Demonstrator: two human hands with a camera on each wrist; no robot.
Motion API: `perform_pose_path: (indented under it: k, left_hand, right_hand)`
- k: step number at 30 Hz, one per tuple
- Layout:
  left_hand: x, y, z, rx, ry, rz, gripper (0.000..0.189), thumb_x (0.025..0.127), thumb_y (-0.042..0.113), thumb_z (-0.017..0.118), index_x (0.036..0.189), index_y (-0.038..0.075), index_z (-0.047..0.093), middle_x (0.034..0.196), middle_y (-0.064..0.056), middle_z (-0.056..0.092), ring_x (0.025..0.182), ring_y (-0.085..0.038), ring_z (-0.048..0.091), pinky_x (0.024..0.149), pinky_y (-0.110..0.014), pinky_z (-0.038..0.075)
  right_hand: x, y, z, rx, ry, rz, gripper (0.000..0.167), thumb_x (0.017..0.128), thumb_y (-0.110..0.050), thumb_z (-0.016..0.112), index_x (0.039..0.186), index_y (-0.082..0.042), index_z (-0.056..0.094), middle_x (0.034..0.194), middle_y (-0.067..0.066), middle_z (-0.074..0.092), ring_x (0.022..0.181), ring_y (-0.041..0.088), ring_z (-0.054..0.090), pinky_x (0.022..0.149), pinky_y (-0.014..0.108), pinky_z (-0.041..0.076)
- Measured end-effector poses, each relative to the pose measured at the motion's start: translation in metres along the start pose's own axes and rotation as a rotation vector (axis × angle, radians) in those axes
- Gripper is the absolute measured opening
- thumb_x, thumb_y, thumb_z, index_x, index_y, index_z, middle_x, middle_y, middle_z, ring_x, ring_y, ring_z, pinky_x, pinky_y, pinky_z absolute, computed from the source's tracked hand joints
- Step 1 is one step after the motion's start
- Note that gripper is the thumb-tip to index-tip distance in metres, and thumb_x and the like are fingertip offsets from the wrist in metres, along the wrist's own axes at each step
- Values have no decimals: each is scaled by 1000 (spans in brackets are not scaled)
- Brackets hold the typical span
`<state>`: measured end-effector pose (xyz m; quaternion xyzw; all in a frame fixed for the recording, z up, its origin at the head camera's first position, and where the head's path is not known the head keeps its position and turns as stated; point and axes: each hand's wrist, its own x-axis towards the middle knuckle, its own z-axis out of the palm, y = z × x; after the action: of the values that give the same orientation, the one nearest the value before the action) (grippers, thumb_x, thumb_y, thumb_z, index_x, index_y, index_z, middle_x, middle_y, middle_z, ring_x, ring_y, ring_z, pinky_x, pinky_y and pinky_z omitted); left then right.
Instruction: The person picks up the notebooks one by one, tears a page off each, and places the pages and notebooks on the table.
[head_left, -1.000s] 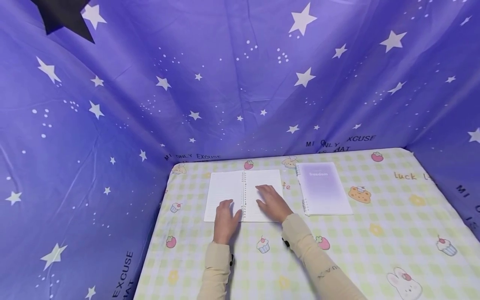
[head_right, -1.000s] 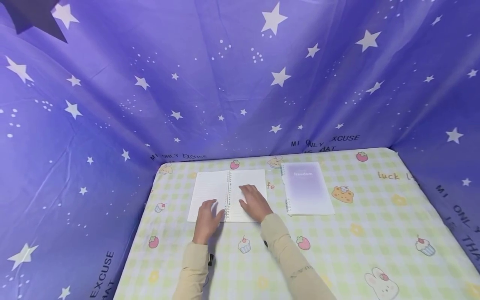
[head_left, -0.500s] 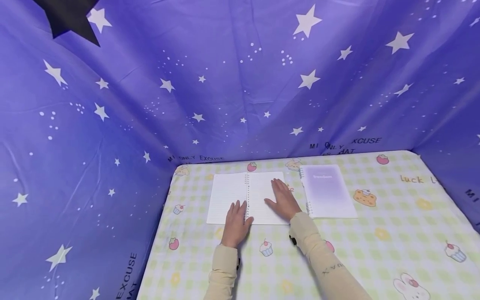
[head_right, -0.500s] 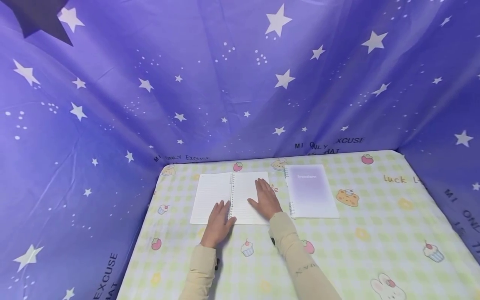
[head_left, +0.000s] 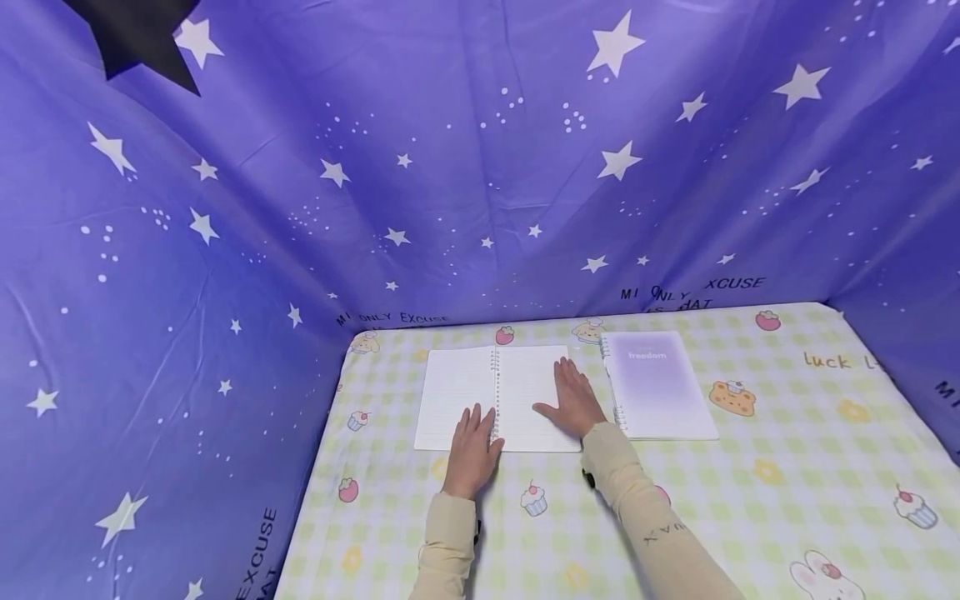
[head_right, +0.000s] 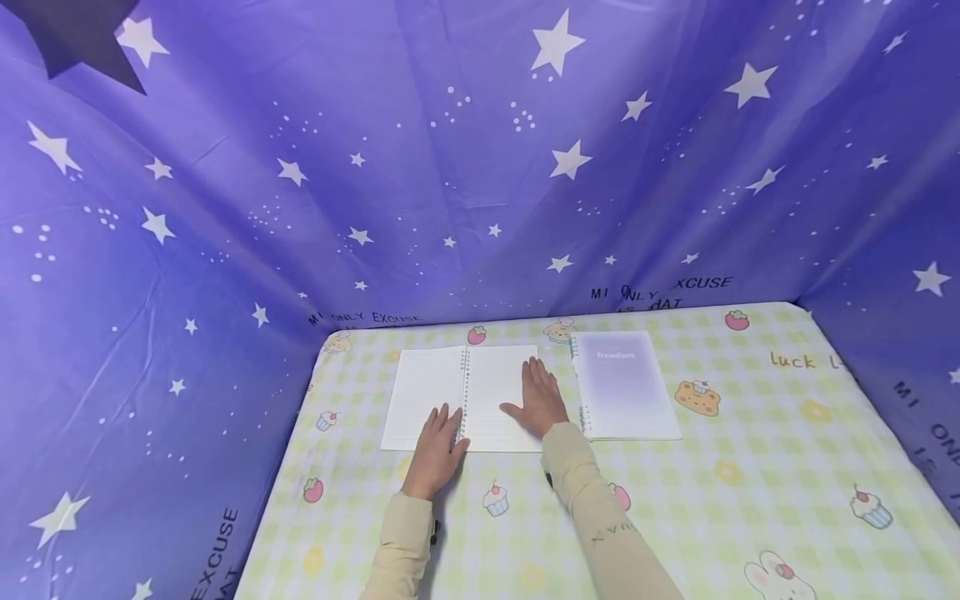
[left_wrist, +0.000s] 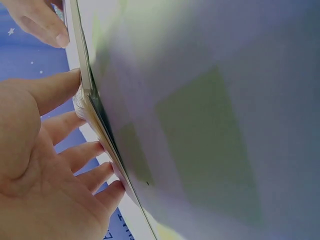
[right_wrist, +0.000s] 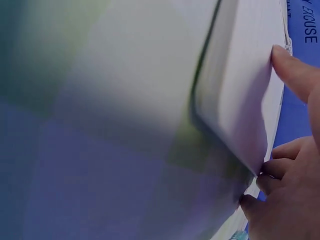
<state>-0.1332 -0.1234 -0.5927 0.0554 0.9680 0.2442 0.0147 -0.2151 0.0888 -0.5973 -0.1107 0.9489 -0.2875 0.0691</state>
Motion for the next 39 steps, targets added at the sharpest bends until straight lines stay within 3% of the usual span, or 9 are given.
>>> perform_pose_path:
  k: [20, 27, 33, 39]
  left_hand:
    - [0, 0, 1, -7, 14, 9, 52, 96, 22, 64, 143, 3, 51, 152, -25, 41, 145, -42, 30, 120, -53, 24]
    - [0, 1, 0, -4, 19, 8, 53, 95, 22, 65, 142, 3, 52, 151, -25, 41, 145, -43, 31, 120, -53, 24]
    - [0, 1, 1, 9, 18, 5, 53, 95, 22, 64, 142, 3, 52, 152, -24, 42, 145, -42, 31, 121, -52, 24]
    - [-1, 1, 1, -10, 15, 4, 53, 95, 22, 64, 143, 3, 52, 152, -24, 41, 145, -42, 30, 121, -51, 24]
  right_hand:
    - [-1, -2, 2, 1, 17, -34, 83, 94, -32, 66, 151, 10, 24, 160, 28, 19, 150, 43, 11, 122, 57, 11]
    - [-2, -5, 4, 5, 44, -61, 75, 93, -28, 67, 152, 3, 32, 158, 32, 21, 149, 47, 13, 122, 58, 15]
    - [-3, -8, 4, 40, 89, -69, 72, 93, -26, 68, 153, -4, 34, 153, 33, 31, 142, 48, 25, 119, 62, 21]
    - [-4, -11, 2, 86, 122, -66, 78, 92, -25, 69, 155, -2, 28, 147, 28, 42, 137, 45, 32, 117, 66, 19]
